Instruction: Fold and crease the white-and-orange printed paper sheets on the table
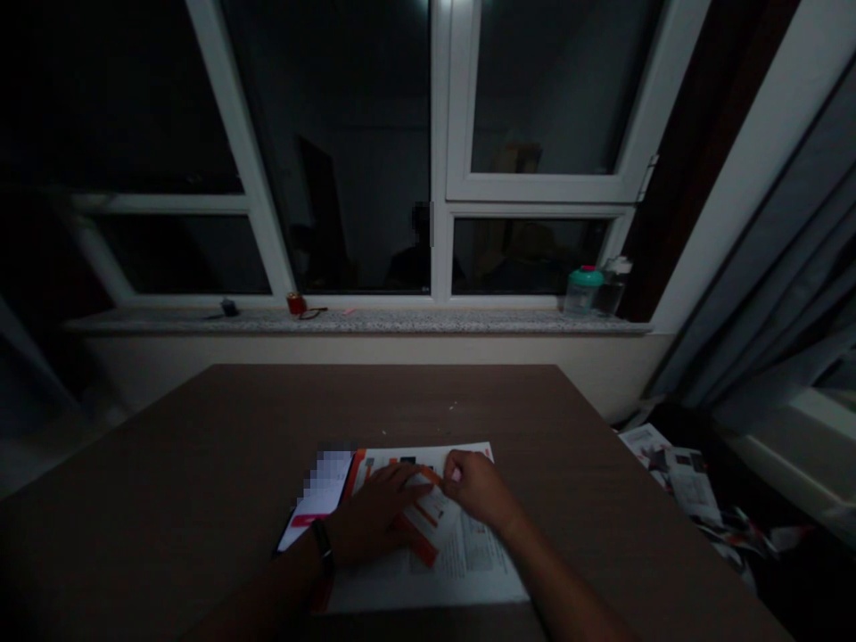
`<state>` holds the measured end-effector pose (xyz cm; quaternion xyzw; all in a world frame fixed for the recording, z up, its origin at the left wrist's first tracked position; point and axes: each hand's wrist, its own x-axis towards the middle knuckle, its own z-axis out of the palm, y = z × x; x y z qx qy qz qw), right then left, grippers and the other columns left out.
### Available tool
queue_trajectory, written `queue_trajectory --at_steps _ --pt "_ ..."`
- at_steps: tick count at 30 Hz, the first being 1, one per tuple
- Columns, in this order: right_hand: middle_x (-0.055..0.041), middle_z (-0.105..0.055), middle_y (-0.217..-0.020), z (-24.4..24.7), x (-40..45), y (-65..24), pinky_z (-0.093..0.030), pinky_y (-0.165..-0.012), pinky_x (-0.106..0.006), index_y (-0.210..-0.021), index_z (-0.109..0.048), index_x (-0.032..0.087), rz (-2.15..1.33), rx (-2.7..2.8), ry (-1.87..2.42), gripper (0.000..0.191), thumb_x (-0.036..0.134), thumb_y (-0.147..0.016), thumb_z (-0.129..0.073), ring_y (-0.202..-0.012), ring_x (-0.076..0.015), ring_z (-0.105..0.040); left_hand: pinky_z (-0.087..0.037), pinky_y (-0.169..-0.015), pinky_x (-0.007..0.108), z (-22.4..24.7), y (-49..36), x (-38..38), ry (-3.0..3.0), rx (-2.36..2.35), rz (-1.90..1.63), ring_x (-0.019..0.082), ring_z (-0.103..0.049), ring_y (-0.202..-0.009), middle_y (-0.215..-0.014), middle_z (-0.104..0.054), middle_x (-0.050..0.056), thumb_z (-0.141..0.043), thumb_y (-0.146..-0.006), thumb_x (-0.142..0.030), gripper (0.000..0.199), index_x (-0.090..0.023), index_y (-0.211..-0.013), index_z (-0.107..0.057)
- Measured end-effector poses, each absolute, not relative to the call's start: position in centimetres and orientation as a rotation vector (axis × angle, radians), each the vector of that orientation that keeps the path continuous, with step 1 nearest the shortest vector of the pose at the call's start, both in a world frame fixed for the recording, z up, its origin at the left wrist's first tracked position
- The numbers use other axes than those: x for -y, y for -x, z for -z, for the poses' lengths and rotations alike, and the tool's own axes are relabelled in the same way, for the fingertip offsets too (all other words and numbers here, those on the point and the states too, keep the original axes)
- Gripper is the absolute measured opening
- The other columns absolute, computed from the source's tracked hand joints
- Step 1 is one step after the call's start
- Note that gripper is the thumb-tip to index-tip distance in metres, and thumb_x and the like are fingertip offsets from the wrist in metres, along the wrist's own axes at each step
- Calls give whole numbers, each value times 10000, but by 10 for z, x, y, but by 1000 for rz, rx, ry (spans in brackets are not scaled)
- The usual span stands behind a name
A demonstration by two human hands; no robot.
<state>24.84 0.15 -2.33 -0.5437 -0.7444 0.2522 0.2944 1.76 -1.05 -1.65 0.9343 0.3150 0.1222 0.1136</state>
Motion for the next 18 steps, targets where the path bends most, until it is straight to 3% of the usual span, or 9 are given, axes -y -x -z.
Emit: queue_trajectory --at_steps 5,18 --pt "11 -622 -661 19 1 -245 -375 -578 -210 -686 -598 183 -667 1934 1371 41 174 -722 -580 -614 -132 -546 -282 -1080 537 10 -21 14 -2718 -964 -325 343 -379 -1310 -1448 -419 83 -715 -803 -485 656 -306 -1376 -449" --pt "-15 -652 -771 21 -1 -241 -439 -696 -243 -816 -642 180 -900 1791 1096 263 356 -914 -472 -747 -155 -590 -307 -1079 498 5 -22 13 -2660 -983 -311 320 -377 -1324 -1457 -437 72 -747 -779 -323 581 -251 -1302 -506"
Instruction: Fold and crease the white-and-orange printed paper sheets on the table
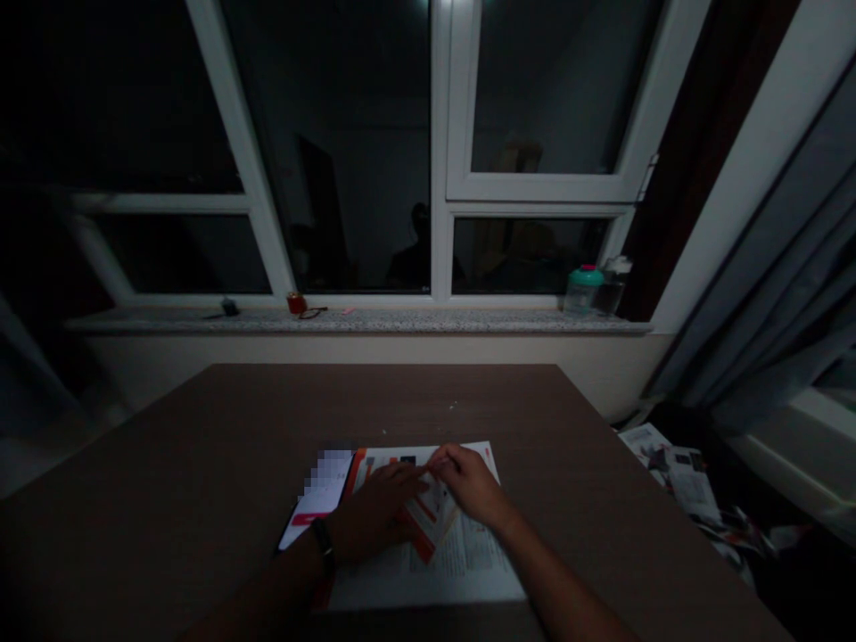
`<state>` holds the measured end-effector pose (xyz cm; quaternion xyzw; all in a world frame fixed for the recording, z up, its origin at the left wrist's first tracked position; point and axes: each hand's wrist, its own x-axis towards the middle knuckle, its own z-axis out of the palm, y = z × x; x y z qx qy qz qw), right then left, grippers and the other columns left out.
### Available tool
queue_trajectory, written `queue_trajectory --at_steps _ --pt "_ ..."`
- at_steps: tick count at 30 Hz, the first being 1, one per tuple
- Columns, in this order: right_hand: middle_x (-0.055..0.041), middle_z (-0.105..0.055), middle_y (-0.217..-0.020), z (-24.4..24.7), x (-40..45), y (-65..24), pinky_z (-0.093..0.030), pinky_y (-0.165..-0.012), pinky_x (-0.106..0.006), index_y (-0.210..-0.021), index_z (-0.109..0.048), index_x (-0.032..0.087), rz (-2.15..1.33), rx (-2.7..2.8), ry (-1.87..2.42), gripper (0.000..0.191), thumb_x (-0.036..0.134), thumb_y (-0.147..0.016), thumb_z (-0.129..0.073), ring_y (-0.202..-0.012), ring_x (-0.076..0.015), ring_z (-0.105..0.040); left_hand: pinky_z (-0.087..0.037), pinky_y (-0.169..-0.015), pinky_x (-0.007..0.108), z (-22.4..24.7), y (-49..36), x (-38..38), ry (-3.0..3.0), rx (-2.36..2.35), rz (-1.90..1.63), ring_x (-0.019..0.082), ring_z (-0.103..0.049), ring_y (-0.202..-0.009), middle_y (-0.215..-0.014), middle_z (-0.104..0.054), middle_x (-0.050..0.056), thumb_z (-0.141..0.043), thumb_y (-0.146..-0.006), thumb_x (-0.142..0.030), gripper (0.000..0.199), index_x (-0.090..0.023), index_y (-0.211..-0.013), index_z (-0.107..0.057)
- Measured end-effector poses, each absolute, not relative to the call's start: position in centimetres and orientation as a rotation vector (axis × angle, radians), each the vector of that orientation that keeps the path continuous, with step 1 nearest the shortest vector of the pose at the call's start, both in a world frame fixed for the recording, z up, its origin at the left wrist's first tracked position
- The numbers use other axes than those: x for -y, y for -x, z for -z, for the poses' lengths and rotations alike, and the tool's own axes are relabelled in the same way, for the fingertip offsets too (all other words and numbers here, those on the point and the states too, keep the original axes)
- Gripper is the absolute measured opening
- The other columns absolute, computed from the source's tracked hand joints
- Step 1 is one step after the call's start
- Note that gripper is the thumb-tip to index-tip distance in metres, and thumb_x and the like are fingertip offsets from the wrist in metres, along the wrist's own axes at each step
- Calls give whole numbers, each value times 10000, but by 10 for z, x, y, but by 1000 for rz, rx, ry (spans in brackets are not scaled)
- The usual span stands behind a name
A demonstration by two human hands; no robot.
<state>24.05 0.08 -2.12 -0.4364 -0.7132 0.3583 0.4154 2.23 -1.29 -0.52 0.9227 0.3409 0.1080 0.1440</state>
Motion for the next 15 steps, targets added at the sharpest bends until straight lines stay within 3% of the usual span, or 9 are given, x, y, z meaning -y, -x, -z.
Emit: queue_trajectory --at_steps 7,15 --pt "-2 -618 -757 27 -2 -240 -420 -618 -222 -864 -630 186 -922 1784 1158 179 350 -865 -560 -698 -145 -558 -297 -1082 507 10 -21 11 -2663 -977 -326 325 -376 -1322 -1447 -439 73 -724 -798 -361 531 -261 -1280 -527" --pt "-2 -633 -824 22 0 -242 -427 -654 -230 -943 -623 196 -847 1825 1189 173 319 -821 -618 -734 -151 -563 -278 -1088 489 6 -20 11 -2691 -940 -348 310 -392 -1305 -1404 -462 73 -677 -827 -329 502 -283 -1300 -511"
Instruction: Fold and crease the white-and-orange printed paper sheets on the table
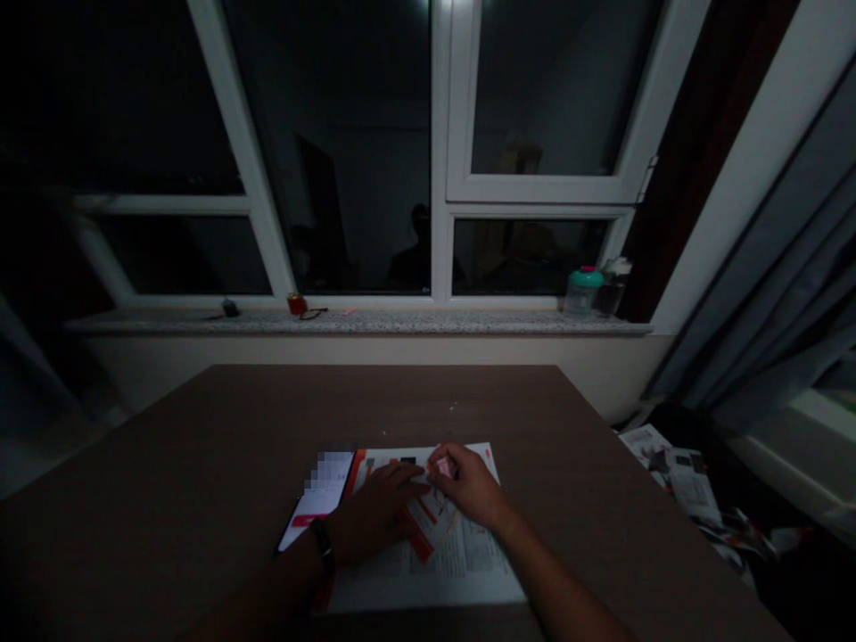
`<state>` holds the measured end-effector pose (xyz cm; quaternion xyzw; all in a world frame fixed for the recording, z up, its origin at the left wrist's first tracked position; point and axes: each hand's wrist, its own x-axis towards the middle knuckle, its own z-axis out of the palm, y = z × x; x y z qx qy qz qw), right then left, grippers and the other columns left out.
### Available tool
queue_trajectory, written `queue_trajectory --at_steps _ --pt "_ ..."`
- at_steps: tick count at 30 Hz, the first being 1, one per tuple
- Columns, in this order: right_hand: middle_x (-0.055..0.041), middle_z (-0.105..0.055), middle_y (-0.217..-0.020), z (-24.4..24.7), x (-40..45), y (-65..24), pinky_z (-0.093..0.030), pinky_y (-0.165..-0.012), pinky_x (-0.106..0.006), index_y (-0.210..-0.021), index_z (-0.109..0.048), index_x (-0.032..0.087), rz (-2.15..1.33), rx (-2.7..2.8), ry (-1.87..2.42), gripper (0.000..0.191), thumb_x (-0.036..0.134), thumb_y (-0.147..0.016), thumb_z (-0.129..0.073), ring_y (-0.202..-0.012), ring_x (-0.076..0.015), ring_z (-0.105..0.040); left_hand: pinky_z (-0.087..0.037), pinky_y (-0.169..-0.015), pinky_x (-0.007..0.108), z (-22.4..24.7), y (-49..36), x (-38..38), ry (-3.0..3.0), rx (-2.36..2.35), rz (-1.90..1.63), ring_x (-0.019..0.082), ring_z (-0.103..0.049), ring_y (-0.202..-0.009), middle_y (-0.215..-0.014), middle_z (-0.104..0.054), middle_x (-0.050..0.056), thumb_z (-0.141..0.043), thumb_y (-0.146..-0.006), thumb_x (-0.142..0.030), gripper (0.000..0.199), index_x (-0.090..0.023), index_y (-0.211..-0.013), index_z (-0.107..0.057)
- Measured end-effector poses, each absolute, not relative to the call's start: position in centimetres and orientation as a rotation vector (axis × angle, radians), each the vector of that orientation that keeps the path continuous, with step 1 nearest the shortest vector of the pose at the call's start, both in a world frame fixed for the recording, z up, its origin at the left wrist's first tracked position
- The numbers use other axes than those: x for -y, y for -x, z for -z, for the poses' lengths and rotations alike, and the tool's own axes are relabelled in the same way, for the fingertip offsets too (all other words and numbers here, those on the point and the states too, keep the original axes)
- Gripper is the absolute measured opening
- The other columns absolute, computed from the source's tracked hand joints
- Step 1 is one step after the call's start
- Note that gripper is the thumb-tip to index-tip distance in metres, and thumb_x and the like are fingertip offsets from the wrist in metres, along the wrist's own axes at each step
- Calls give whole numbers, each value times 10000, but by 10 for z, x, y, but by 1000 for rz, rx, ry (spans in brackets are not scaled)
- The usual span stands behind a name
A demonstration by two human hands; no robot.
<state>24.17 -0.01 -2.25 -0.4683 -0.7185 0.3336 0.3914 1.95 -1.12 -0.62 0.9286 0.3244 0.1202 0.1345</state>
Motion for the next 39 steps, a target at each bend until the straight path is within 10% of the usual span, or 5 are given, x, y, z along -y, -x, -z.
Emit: queue_trajectory --at_steps 12,19,39 --pt "-24 -666 -894 28 -3 -242 -444 -729 -256 -943 -641 206 -748 1867 1160 155 321 -873 -564 -810 -169 -600 -265 -1107 487 10 -18 9 -2746 -956 -347 282 -388 -1307 -1428 -448 47 -551 -830 -148 499 -287 -1307 -504" --pt "-26 -668 -885 21 -1 -243 -441 -742 -254 -904 -643 202 -763 1892 1061 227 371 -936 -497 -823 -165 -608 -283 -1088 531 3 -19 12 -2686 -971 -316 352 -361 -1327 -1447 -435 86 -705 -797 -411 567 -266 -1311 -514" --pt "-42 -686 -929 14 3 -244 -466 -792 -282 -958 -678 209 -725 1981 1084 182 165 -869 -525 -871 -178 -626 -310 -1050 446 5 -22 12 -2694 -894 -445 292 -480 -1173 -1243 -558 57 -778 -747 -481 501 -253 -1151 -587"
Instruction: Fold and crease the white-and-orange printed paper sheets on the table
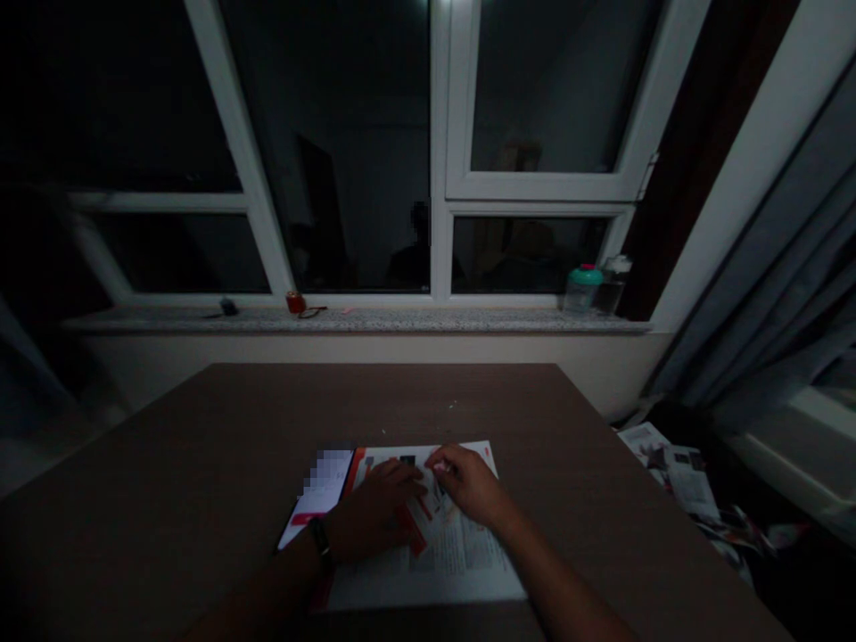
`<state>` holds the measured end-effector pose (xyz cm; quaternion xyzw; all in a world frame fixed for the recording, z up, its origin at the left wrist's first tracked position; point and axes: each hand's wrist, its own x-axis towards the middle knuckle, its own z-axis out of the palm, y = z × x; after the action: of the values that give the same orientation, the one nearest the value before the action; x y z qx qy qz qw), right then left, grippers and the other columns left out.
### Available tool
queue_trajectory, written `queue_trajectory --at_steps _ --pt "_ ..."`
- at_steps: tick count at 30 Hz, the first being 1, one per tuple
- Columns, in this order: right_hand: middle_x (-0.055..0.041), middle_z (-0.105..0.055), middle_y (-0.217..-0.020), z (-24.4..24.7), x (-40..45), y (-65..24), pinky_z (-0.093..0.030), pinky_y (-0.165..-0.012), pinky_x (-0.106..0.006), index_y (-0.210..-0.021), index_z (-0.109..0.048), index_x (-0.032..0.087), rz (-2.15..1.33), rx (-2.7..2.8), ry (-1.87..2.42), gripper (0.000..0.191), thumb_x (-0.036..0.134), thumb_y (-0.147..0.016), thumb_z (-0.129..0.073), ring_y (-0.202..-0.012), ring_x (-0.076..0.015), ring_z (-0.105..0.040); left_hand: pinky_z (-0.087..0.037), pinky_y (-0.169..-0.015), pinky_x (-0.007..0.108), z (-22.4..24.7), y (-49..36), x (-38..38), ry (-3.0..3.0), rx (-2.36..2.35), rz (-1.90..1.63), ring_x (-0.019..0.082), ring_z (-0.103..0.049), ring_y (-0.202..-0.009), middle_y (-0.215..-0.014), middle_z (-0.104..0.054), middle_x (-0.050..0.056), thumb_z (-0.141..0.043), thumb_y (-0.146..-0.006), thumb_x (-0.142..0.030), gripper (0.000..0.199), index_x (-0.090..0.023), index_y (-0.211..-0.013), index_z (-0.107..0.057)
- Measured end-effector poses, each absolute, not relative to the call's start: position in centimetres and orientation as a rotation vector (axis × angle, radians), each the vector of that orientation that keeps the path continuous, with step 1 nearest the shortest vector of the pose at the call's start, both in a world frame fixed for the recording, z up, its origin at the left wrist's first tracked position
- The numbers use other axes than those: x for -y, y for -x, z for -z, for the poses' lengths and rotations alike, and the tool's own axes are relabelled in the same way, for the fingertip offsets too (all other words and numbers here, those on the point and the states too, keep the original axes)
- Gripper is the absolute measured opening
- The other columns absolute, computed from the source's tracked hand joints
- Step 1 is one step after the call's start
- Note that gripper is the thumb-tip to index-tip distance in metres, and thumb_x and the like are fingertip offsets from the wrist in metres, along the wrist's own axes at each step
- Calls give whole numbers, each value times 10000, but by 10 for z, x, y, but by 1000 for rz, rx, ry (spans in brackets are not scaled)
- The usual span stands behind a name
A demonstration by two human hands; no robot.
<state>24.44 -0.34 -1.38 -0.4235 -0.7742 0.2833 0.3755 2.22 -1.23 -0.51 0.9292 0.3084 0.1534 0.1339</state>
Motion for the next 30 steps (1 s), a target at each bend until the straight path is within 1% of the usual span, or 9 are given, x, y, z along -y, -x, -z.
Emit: queue_trajectory --at_steps 5,9,12,14,18,23,30 --pt "-30 -677 -981 17 3 -245 -460 -845 -295 -976 -669 229 -747 1987 1052 273 74 -777 -566 -932 -183 -620 -260 -1076 467 2 -21 12 -2712 -846 -416 283 -508 -1153 -1233 -575 52 -773 -771 -414 471 -257 -1168 -574" --pt "-32 -674 -1004 22 1 -246 -453 -889 -318 -986 -667 233 -727 2021 1042 332 43 -723 -592 -963 -195 -616 -262 -1067 465 -6 -20 13 -2703 -861 -369 268 -524 -1140 -1225 -589 29 -769 -784 -314 354 -272 -1100 -615" --pt "-33 -671 -1008 22 1 -246 -452 -897 -318 -992 -664 232 -723 2042 1022 342 36 -718 -605 -981 -195 -613 -270 -1057 453 -9 -20 14 -2689 -849 -365 251 -530 -1132 -1209 -598 5 -751 -802 -254 281 -303 -1059 -648" --pt "-32 -669 -1018 21 1 -246 -449 -901 -313 -1002 -661 234 -721 2056 1011 352 29 -721 -607 -992 -191 -610 -265 -1057 450 -9 -19 14 -2689 -836 -380 243 -537 -1123 -1189 -608 -1 -732 -819 -242 251 -312 -1049 -660" --pt "-29 -669 -1019 21 2 -246 -451 -899 -312 -1008 -658 239 -695 2083 1008 361 21 -724 -614 -991 -187 -610 -333 -998 410 -7 -19 13 -2718 -835 -379 245 -551 -1094 -1178 -619 15 -718 -830 -252 218 -291 -1040 -677" --pt "-26 -670 -1008 23 1 -245 -457 -887 -310 -983 -662 239 -680 2107 993 360 6 -713 -616 -982 -184 -613 -364 -956 385 -8 -19 12 -2745 -833 -355 237 -566 -1059 -1149 -638 17 -678 -854 -230 175 -275 -1023 -685" --pt "-28 -661 -995 23 3 -243 -458 -879 -309 -976 -667 236 -673 2121 994 381 -11 -692 -603 -976 -183 -606 -346 -982 376 -9 -20 12 -2749 -825 -363 223 -582 -1034 -1072 -664 6 -637 -865 -203 133 -253 -984 -672"
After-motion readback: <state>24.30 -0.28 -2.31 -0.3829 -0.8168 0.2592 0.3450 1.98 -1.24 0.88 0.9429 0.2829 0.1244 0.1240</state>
